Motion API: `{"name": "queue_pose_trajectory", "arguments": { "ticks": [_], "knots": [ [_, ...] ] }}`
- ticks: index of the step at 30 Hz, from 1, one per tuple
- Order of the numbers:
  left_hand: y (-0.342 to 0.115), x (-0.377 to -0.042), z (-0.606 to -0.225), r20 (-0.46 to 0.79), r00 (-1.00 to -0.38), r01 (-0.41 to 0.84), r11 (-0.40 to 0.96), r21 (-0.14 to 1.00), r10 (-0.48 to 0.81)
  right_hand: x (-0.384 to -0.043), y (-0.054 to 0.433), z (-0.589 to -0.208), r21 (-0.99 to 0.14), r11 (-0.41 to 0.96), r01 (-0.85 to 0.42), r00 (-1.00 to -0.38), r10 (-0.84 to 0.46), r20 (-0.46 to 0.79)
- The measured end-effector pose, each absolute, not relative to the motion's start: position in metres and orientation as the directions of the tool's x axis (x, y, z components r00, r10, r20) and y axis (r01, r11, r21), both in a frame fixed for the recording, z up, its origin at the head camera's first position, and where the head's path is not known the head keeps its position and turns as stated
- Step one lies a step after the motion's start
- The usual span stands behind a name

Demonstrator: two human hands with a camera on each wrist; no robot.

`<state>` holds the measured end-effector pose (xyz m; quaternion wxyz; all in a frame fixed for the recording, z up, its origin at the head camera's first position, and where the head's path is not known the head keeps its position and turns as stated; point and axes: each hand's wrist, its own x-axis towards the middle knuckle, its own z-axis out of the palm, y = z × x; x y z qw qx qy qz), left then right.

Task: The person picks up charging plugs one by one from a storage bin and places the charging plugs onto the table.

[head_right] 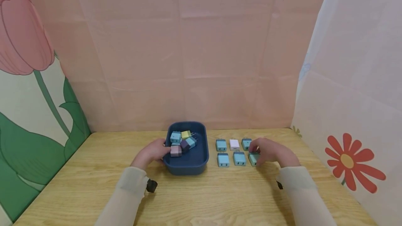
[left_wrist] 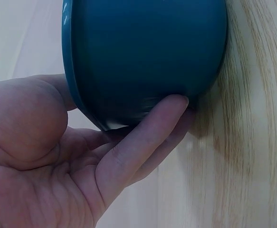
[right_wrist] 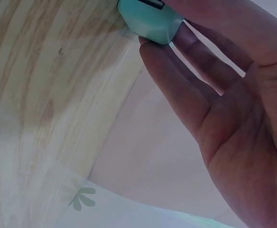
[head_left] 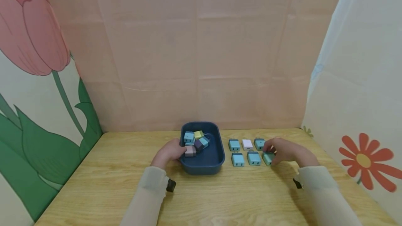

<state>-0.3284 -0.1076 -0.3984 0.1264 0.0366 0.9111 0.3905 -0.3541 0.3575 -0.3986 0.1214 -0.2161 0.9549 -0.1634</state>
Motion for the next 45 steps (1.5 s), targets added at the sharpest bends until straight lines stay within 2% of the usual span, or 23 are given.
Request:
{"name": "queue_pose_trajectory", "arguments": {
  "ticks": [7, 19, 33, 45],
  "knots": [
    [-0.107, -0.328, -0.399, -0.218, -0.962, -0.052, 0.668, 0.742, 0.168, -0.354, 0.358, -0.401, -0.368, 0.855, -0.365, -0.88, -0.446, -0.164],
    [-0.107, -0.326, -0.397, -0.22, -0.961, -0.056, 0.667, 0.743, 0.165, -0.35, 0.358, -0.397, -0.44, 0.828, -0.347, -0.876, -0.454, -0.164],
    [-0.106, -0.324, -0.395, -0.22, -0.961, -0.057, 0.658, 0.751, 0.168, -0.352, 0.357, -0.397, -0.437, 0.832, -0.342, -0.877, -0.45, -0.169],
    [-0.107, -0.324, -0.395, -0.221, -0.96, -0.054, 0.66, 0.749, 0.171, -0.345, 0.356, -0.388, -0.424, 0.816, -0.393, -0.86, -0.489, -0.144]
  ]
}}
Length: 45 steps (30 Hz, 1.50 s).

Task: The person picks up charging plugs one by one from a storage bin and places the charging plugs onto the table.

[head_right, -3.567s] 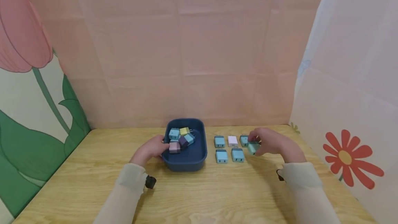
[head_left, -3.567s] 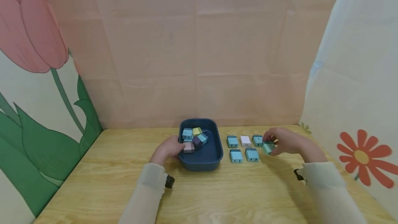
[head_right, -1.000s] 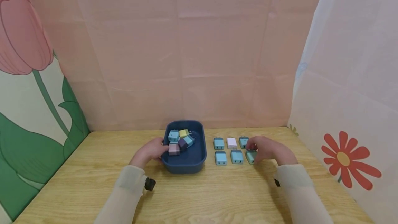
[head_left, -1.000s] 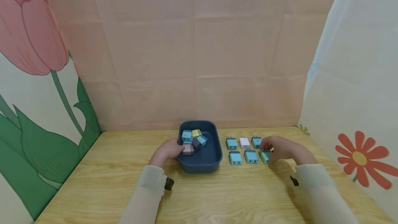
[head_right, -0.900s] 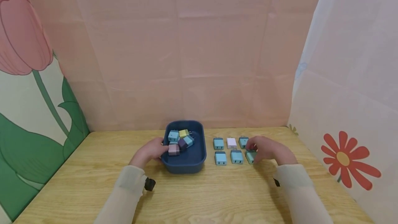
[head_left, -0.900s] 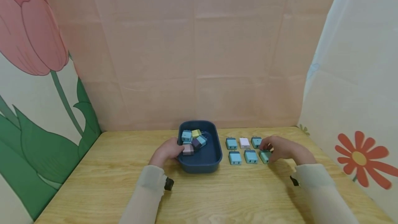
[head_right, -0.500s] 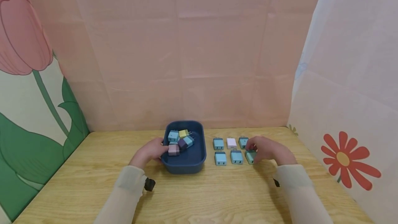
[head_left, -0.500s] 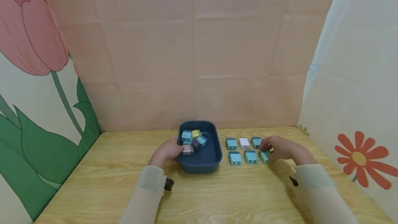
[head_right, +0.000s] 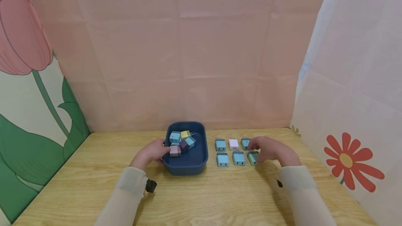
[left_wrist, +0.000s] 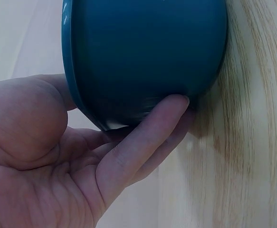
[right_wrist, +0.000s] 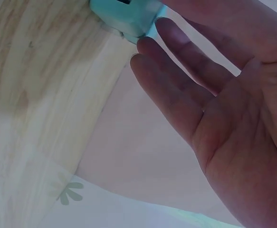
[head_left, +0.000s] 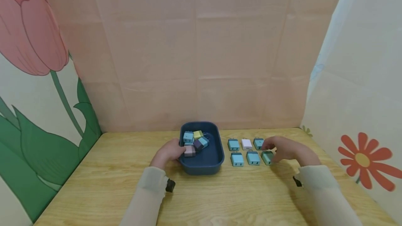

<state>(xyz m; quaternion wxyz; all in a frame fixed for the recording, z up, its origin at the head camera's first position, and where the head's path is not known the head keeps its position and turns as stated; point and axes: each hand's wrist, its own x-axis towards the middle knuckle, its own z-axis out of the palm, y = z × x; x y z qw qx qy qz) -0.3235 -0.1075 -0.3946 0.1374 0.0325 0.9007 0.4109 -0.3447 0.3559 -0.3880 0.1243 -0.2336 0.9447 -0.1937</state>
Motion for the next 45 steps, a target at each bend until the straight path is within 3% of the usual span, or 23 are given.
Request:
{"name": "queue_pose_trajectory", "arguments": {
  "ticks": [5, 11, 19, 25, 32, 45],
  "knots": [
    [-0.106, -0.324, -0.395, -0.22, -0.961, -0.055, 0.661, 0.748, 0.169, -0.341, 0.354, -0.379, -0.389, 0.824, -0.411, -0.864, -0.489, -0.123],
    [-0.101, -0.326, -0.396, -0.202, -0.963, -0.036, 0.659, 0.751, 0.177, -0.332, 0.338, -0.358, -0.324, 0.839, -0.436, -0.889, -0.457, 0.014],
    [-0.099, -0.327, -0.397, -0.197, -0.963, -0.028, 0.661, 0.75, 0.183, -0.323, 0.265, -0.328, -0.477, 0.805, -0.353, -0.935, -0.316, 0.159],
    [-0.1, -0.329, -0.399, -0.201, -0.963, -0.035, 0.659, 0.751, 0.178, -0.343, 0.202, -0.333, -0.626, 0.762, -0.167, -0.985, -0.159, 0.069],
    [-0.096, -0.328, -0.402, -0.198, -0.963, -0.034, 0.645, 0.763, 0.182, -0.346, 0.169, -0.362, -0.577, 0.816, -0.033, -0.989, -0.112, -0.101],
    [-0.103, -0.327, -0.395, -0.195, -0.964, -0.029, 0.654, 0.756, 0.183, -0.35, 0.141, -0.395, -0.514, 0.857, -0.045, -0.976, -0.147, -0.159]
  ]
}}
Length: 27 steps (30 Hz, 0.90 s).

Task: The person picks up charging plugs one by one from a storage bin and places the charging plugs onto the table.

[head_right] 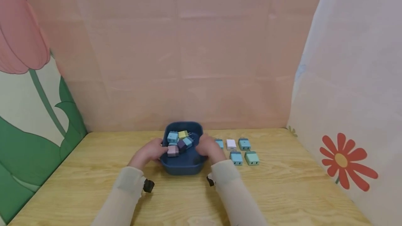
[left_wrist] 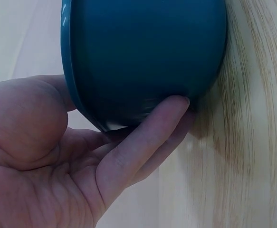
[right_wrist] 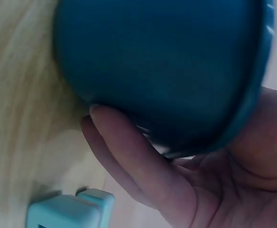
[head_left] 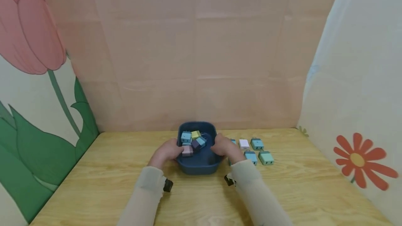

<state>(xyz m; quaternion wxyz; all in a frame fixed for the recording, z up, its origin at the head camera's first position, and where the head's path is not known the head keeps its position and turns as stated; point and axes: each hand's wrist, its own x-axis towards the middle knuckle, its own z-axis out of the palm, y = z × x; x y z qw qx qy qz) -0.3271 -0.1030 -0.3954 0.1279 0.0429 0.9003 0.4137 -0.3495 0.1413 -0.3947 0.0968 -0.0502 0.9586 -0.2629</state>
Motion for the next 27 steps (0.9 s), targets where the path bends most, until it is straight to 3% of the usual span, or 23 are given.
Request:
{"name": "queue_pose_trajectory", "arguments": {
  "ticks": [4, 12, 21, 27],
  "knots": [
    [-0.105, -0.324, -0.395, -0.197, -0.964, -0.034, 0.655, 0.755, 0.178, -0.355, 0.132, -0.407, -0.45, 0.893, -0.012, -0.979, -0.102, -0.176],
    [-0.104, -0.325, -0.397, -0.187, -0.964, -0.02, 0.649, 0.76, 0.188, -0.349, 0.119, -0.414, -0.437, 0.893, 0.106, -0.983, 0.028, -0.181],
    [-0.102, -0.325, -0.398, -0.18, -0.967, -0.016, 0.66, 0.751, 0.181, -0.344, 0.115, -0.411, -0.483, 0.859, 0.172, -0.978, 0.09, -0.188],
    [-0.099, -0.329, -0.396, -0.099, -0.985, 0.026, 0.694, 0.72, 0.14, -0.349, 0.115, -0.413, -0.487, 0.852, 0.193, -0.974, 0.107, -0.199]
  ]
}}
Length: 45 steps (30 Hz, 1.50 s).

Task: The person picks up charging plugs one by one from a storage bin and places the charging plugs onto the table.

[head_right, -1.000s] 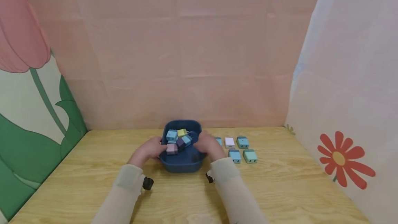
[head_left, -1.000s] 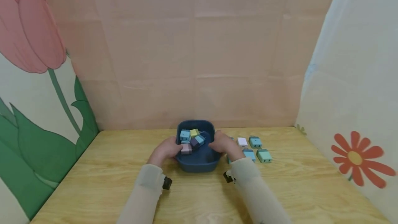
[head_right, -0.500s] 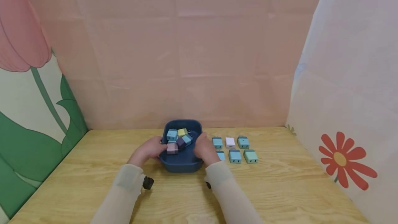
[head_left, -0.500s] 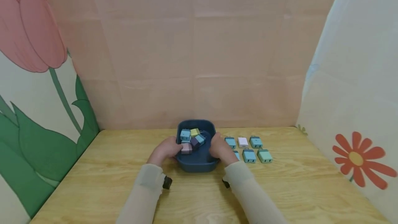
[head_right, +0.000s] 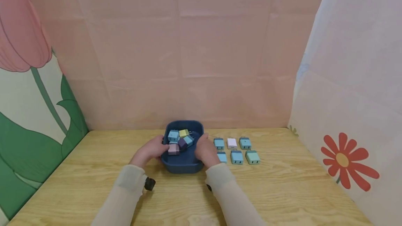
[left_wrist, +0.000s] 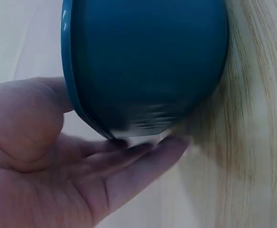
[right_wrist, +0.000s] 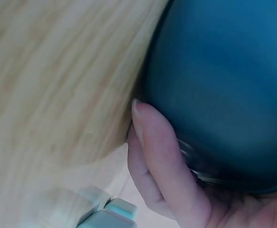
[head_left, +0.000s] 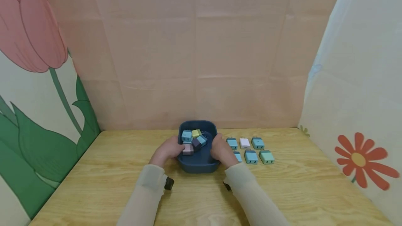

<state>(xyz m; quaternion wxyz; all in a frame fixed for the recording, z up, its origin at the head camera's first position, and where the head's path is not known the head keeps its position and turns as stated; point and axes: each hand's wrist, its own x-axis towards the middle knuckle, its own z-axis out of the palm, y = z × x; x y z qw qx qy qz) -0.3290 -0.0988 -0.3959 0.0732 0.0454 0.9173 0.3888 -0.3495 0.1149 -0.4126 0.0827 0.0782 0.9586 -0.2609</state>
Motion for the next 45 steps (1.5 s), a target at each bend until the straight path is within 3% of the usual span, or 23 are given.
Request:
{"name": "queue_pose_trajectory", "arguments": {
  "ticks": [5, 8, 11, 16, 20, 32, 45],
  "knots": [
    [-0.097, -0.332, -0.387, 0.034, -0.995, 0.093, 0.685, 0.723, 0.098, -0.355, 0.117, -0.423, -0.473, 0.862, 0.182, -0.977, 0.106, -0.183],
    [-0.097, -0.333, -0.381, 0.042, -0.993, 0.107, 0.721, 0.684, 0.107, -0.348, 0.114, -0.419, -0.483, 0.857, 0.18, -0.978, 0.101, -0.184],
    [-0.094, -0.339, -0.373, 0.037, -0.984, 0.162, 0.771, 0.616, 0.177, -0.346, 0.113, -0.42, -0.48, 0.862, 0.161, -0.982, 0.091, -0.166],
    [-0.089, -0.362, -0.366, 0.059, -0.923, 0.364, 0.814, 0.452, 0.38, -0.347, 0.111, -0.423, -0.469, 0.87, 0.155, -0.985, 0.101, -0.14],
    [-0.094, -0.376, -0.375, 0.067, -0.891, 0.435, 0.8, 0.413, 0.45, -0.347, 0.106, -0.426, -0.474, 0.866, 0.156, -0.985, 0.1, -0.143],
    [-0.091, -0.39, -0.401, 0.076, -0.89, 0.451, 0.838, 0.309, 0.45, -0.346, 0.105, -0.423, -0.457, 0.869, 0.191, -0.977, 0.125, -0.17],
    [-0.083, -0.391, -0.409, 0.103, -0.925, 0.38, 0.873, 0.307, 0.366, -0.355, 0.111, -0.424, -0.472, 0.858, 0.204, -0.975, 0.135, -0.176]
  ]
}}
